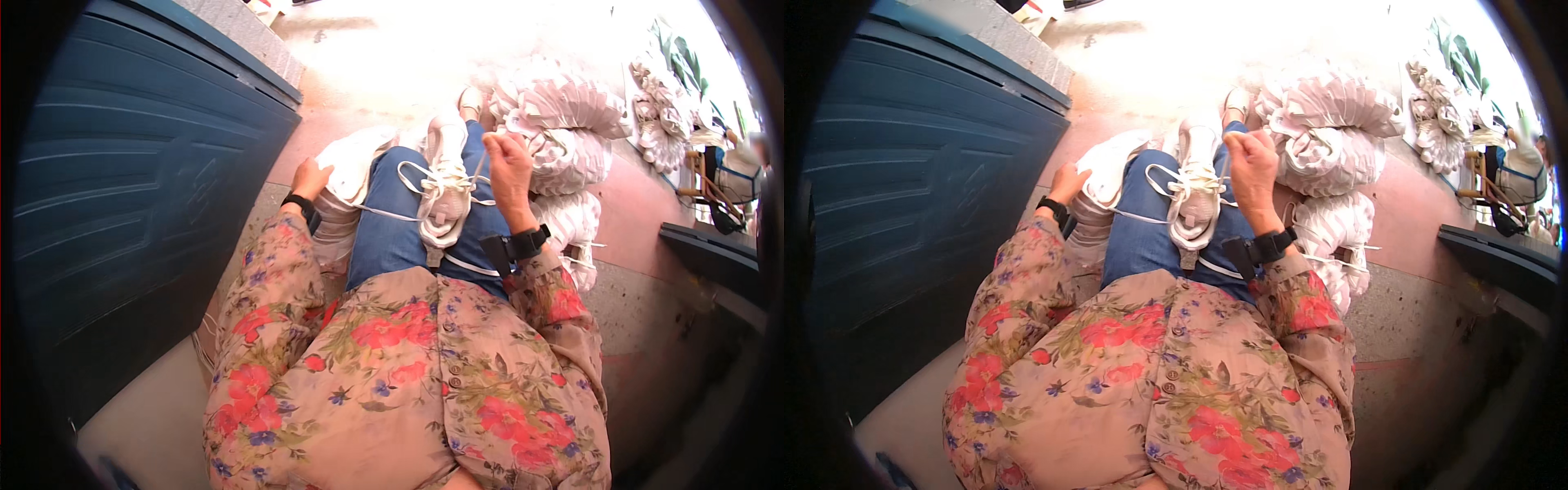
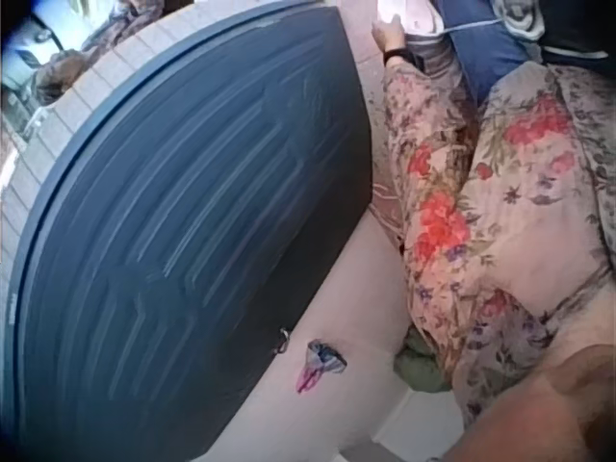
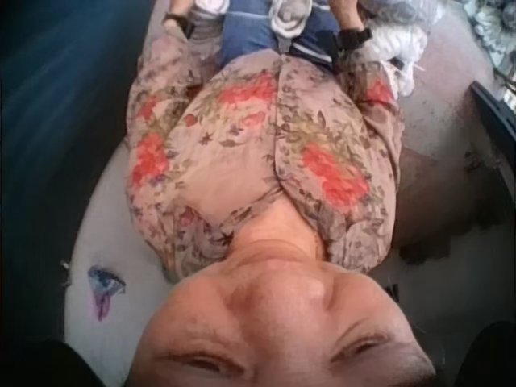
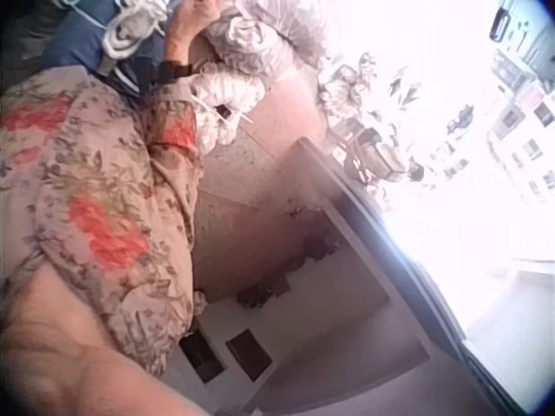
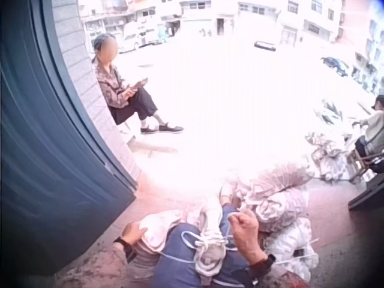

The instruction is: The recorder is lacing white shoes that are bundled together.

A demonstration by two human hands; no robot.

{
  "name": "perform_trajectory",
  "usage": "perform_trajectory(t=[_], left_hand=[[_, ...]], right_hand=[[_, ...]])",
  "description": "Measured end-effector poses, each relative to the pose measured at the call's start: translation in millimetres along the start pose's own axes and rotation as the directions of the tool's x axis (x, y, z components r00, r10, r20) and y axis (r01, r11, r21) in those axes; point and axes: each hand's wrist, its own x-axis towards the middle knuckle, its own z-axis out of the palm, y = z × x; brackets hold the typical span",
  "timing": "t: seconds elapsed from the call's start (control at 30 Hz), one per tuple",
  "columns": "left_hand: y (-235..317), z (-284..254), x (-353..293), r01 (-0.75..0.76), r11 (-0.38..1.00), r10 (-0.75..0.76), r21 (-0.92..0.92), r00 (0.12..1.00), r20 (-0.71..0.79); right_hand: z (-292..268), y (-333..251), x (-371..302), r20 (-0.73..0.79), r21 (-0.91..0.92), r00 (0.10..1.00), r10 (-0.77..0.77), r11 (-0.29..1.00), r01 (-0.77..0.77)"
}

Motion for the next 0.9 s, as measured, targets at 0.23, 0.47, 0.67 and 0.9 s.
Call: perform_trajectory(t=[0.23,0.47,0.67,0.9], left_hand=[[4.8,-9.2,1.4,0.170,0.973,-0.182,0.156,0.981,0.069],[0.1,-37.8,-90.9,0.070,0.972,-0.157,-0.225,0.902,-0.402],[30.3,-54.2,-182.8,-0.220,0.974,0.123,-0.051,0.706,-0.697],[51.7,-42.6,-219.6,-0.462,0.869,0.442,0.178,0.563,-0.698]], right_hand=[[8.4,14.1,8.2,0.164,-0.087,0.972,0.170,0.984,-0.158],[-38.0,35.5,-18.2,0.147,0.060,0.907,0.395,0.912,-0.407],[21.2,-81.2,-31.6,0.826,0.129,0.520,0.216,0.826,-0.548],[124.9,-107.4,-37.9,0.905,-0.125,0.072,0.419,0.423,-0.898]])
